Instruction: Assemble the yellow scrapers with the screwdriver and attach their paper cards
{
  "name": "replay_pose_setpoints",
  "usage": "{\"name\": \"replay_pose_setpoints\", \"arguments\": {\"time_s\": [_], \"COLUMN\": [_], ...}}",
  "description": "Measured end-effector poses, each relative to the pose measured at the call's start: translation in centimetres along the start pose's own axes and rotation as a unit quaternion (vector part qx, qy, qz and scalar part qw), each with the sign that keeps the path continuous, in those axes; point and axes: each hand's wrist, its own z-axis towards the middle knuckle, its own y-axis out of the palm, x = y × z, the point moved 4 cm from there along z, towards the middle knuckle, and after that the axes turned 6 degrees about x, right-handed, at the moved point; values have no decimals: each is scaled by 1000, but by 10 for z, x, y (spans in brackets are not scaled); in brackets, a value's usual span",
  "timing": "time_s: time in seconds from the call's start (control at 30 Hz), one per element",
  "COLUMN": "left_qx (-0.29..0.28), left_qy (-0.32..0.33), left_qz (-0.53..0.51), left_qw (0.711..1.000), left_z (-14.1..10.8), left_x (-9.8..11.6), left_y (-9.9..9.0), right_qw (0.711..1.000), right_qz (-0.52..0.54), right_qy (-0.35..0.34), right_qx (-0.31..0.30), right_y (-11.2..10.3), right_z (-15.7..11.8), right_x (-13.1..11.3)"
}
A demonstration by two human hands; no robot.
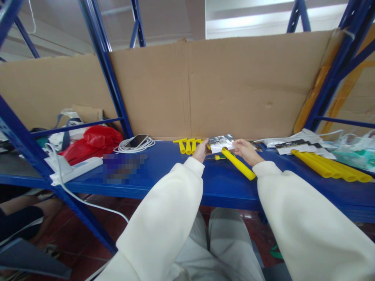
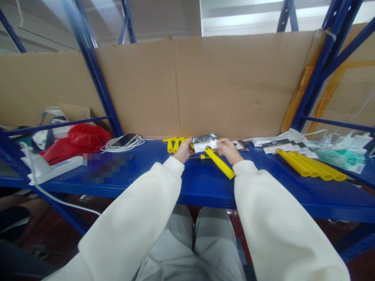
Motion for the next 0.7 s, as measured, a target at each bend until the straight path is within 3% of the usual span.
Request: {"name": "replay_pose_setpoints", "arguments": {"time_s": [0.17,0.43,0.7], "left_qx": [-19,-1,49], "left_qy": [26,38,130], "left_qz": [38,92,88], "left_qw": [999,995,986], "left_z": [-4,-4,-2], "left_x": [1,-1,7], "left_y": [1,-1,-8], "right_qw": [1000,999,996], "right_qz": [7,-27,-88], "right_qy": [12,27,-12], "right_qx": [7,10,18], "right_y": [0,1,-3], "right_z": [0,-3,-3], "right_x": [2,-1,0]}}
